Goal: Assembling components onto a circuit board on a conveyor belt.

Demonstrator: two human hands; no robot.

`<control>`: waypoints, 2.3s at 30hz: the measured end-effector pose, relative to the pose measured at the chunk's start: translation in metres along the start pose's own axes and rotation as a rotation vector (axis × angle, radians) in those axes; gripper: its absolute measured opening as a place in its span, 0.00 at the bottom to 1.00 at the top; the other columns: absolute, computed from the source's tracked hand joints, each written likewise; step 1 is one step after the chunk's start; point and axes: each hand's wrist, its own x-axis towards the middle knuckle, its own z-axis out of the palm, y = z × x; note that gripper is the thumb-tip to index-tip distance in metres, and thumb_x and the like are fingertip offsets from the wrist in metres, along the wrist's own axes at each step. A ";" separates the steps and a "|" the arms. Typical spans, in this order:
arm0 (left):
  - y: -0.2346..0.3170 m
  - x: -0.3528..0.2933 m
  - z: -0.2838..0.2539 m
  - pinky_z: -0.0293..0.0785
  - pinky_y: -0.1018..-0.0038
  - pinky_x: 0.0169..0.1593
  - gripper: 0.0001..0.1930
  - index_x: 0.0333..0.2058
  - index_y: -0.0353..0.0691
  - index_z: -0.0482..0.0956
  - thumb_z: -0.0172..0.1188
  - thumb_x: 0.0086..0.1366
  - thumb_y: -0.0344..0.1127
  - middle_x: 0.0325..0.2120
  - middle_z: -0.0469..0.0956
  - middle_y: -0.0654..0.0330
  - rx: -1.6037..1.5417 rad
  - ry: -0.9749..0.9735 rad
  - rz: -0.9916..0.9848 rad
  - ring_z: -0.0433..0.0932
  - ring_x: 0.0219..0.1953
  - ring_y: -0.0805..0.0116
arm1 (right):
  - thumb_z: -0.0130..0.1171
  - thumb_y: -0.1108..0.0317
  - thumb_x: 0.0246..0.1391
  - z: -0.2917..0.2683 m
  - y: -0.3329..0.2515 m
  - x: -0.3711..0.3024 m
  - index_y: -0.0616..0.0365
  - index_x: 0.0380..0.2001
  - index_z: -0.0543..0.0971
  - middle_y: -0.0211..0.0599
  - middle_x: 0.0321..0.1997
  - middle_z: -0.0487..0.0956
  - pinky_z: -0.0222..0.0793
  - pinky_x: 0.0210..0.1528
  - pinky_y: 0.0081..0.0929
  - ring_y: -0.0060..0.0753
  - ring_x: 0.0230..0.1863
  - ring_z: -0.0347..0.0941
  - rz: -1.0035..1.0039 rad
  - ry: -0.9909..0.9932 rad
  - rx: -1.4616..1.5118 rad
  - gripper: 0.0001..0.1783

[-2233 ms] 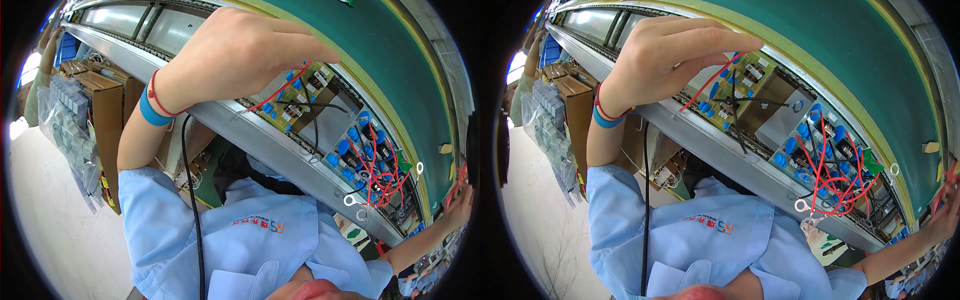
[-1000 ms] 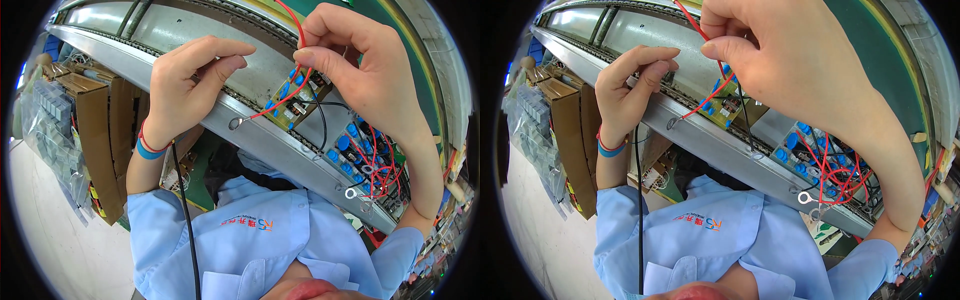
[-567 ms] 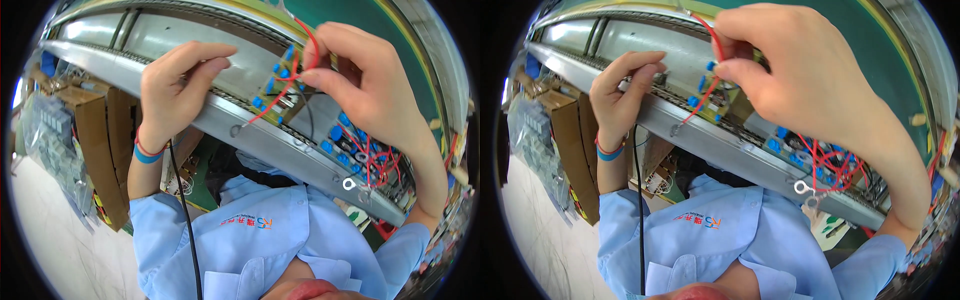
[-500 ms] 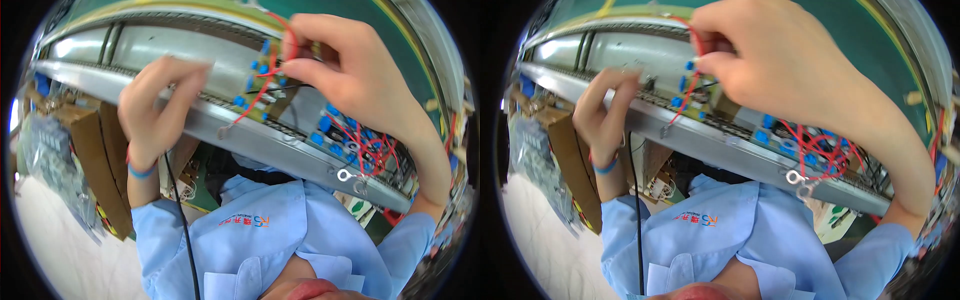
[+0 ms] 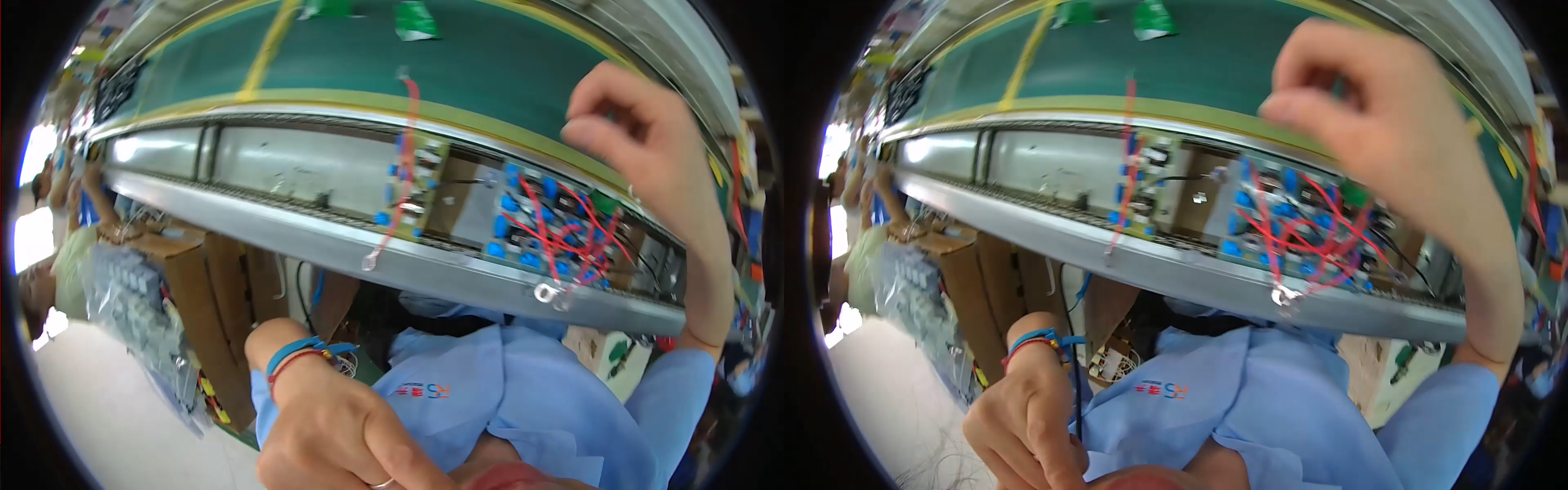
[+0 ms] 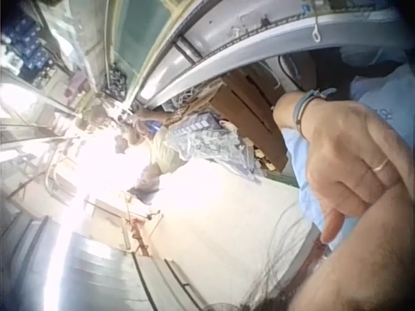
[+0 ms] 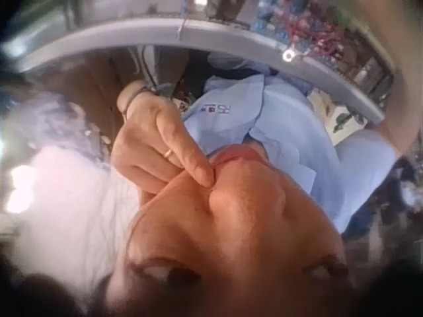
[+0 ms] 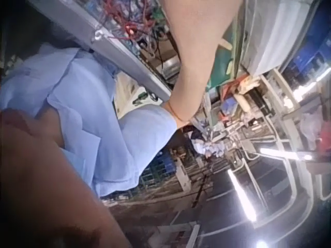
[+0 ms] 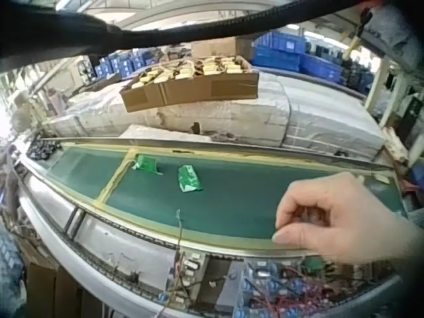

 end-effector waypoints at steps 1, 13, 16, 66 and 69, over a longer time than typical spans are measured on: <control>0.000 -0.006 -0.001 0.72 0.71 0.58 0.21 0.21 0.33 0.81 0.47 0.72 0.33 0.22 0.80 0.55 -0.115 0.030 -0.110 0.82 0.30 0.68 | 0.60 0.70 0.54 -0.013 0.031 -0.008 0.56 0.31 0.75 0.15 0.27 0.70 0.52 0.28 0.11 0.07 0.27 0.60 -0.089 0.122 -0.067 0.04; -0.012 -0.079 -0.089 0.70 0.71 0.48 0.27 0.48 0.25 0.76 0.40 0.75 0.48 0.42 0.80 0.51 1.099 0.414 -1.270 0.76 0.39 0.67 | 0.60 0.71 0.54 -0.074 0.171 -0.182 0.63 0.39 0.77 0.30 0.38 0.78 0.66 0.37 0.20 0.22 0.32 0.70 0.219 0.739 0.028 0.10; -0.040 -0.060 -0.079 0.71 0.72 0.45 0.34 0.43 0.24 0.79 0.39 0.73 0.57 0.34 0.82 0.52 0.944 0.265 -1.421 0.77 0.36 0.67 | 0.50 0.58 0.63 -0.040 0.073 -0.210 0.62 0.28 0.74 0.36 0.35 0.76 0.65 0.41 0.29 0.34 0.38 0.69 -0.093 0.798 0.062 0.17; -0.085 -0.044 -0.050 0.73 0.80 0.32 0.05 0.32 0.30 0.78 0.55 0.60 0.26 0.24 0.80 0.60 0.415 0.224 -1.554 0.79 0.26 0.75 | 0.61 0.64 0.56 0.012 -0.134 -0.239 0.50 0.23 0.65 0.17 0.21 0.74 0.68 0.35 0.11 0.12 0.25 0.73 0.309 0.962 0.829 0.15; -0.104 -0.036 -0.035 0.73 0.81 0.29 0.05 0.31 0.30 0.78 0.55 0.60 0.27 0.21 0.80 0.60 0.431 0.151 -1.545 0.79 0.24 0.75 | 0.60 0.63 0.56 0.013 -0.116 -0.229 0.51 0.24 0.65 0.17 0.22 0.74 0.68 0.35 0.10 0.12 0.26 0.74 0.379 0.993 0.680 0.15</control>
